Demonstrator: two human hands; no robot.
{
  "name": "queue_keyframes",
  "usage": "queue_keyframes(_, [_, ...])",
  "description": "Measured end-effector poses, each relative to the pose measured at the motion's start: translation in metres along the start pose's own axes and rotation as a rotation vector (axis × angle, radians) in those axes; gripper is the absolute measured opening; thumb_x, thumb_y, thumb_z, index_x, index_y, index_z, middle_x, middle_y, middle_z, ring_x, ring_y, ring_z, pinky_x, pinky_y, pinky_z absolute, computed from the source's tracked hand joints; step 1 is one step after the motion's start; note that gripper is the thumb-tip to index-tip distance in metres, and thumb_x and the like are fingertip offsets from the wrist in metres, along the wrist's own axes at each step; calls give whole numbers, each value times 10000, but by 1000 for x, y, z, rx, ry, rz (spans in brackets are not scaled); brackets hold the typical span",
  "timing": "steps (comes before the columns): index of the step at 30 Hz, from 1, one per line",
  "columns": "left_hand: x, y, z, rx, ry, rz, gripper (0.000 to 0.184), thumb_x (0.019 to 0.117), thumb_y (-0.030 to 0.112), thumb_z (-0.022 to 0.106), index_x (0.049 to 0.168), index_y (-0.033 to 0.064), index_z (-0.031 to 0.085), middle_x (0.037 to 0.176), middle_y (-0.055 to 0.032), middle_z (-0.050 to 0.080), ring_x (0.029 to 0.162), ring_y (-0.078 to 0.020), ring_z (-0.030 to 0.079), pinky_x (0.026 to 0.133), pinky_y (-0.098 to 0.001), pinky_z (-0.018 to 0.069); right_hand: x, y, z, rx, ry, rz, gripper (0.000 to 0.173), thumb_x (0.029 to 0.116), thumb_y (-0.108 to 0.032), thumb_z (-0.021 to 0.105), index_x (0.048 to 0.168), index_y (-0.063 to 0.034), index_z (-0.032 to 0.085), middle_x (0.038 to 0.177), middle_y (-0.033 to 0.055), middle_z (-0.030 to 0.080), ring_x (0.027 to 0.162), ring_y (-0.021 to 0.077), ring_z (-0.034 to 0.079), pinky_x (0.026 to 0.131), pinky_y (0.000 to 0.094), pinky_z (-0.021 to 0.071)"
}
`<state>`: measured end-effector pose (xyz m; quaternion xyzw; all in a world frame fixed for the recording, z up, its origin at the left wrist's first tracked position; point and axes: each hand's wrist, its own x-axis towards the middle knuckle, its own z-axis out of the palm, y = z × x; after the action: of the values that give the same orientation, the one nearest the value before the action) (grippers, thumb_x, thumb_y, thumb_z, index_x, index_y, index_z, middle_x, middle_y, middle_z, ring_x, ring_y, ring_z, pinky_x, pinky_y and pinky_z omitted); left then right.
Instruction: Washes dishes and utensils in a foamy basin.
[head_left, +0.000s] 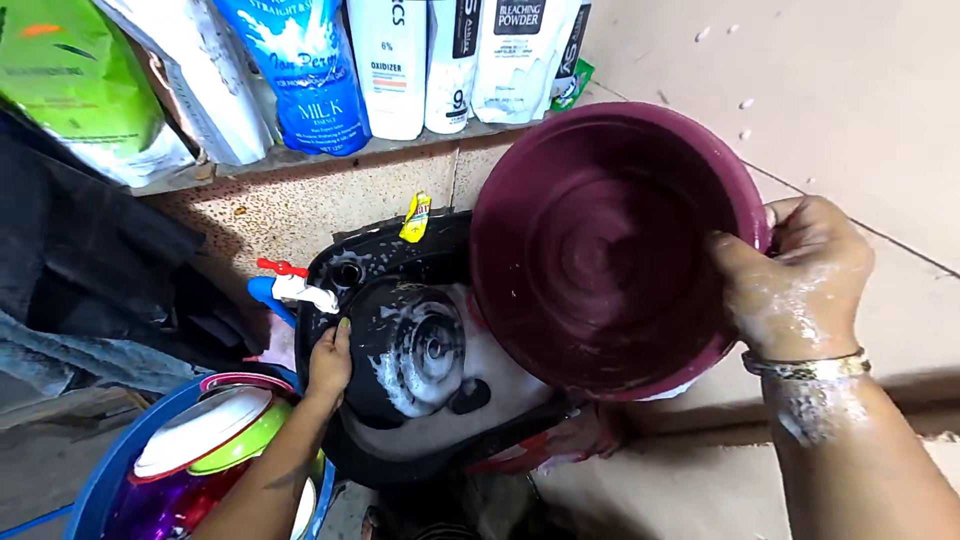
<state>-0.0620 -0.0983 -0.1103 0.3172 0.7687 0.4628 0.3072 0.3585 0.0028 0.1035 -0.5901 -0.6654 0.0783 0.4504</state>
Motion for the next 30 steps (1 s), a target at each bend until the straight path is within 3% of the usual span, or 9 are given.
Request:
queue_keyframes(3, [1,-26,3,-77,82,-163,543,1097,473,383,1156,8,658,1016,-210,670,955,-315,648,870,-547,509,0,3,3,1,-9,13,280,857,-226,693,1055,-72,570,835,49,581,698,114,555,631,369,471])
queue_keyframes(8, [10,-35,9,162,69,-199,524,1126,415,296,1398,29,525,1275,-291,626,1225,-434,593,1041,-633,431,0,8,8,24,-22,40,267,857,-206,697,1062,-98,563,849,7,578,694,54,557,629,298,488])
queue_keyframes(11, [13,-38,9,398,64,-104,454,1104,149,396,1557,145,400,1339,-303,600,1219,-488,601,1025,-645,459,0,11,8,24,-51,57,256,891,-223,695,1083,-107,573,858,26,596,679,96,574,615,353,501])
queue_keyframes(14, [6,-38,16,718,-72,-112,784,974,19,571,1649,222,226,1530,-267,424,1234,-452,594,1006,-581,516,3,12,9,35,-59,36,235,897,-220,695,1078,-131,573,849,-12,587,670,51,568,611,296,505])
queue_keyframes(17, [5,-31,20,855,-169,-117,572,1011,110,544,1568,185,437,1572,-192,415,1256,-407,593,1016,-555,521,6,11,10,52,-51,21,215,896,-208,699,1062,-152,574,836,-37,591,656,24,571,600,261,507])
queue_keyframes(19, [11,-30,16,595,-150,-110,407,1099,238,400,1422,88,598,1516,-191,497,1360,-389,514,1114,-577,422,8,9,10,58,-56,15,219,905,-211,695,1071,-151,565,845,-42,585,667,19,568,612,254,507])
queue_keyframes(23, [25,-45,21,-108,-73,-351,723,1044,582,465,1511,46,329,1437,-297,502,1308,-433,512,1050,-627,422,12,14,11,34,-59,5,236,911,-256,693,1085,-161,566,859,-50,584,689,7,573,633,250,512])
queue_keyframes(24, [26,-48,24,-191,-77,-398,767,1020,603,505,1538,79,292,1450,-288,492,1307,-430,510,1036,-629,433,13,16,10,25,-59,7,245,914,-272,694,1093,-165,566,869,-49,582,697,10,570,641,257,510])
queue_keyframes(30, [2,-4,25,-373,-113,-214,425,1012,397,632,1283,70,623,1133,-135,705,1025,-241,686,917,-476,562,23,36,5,93,-27,-3,234,931,-278,684,1119,-189,576,906,-95,585,749,-38,580,686,213,525])
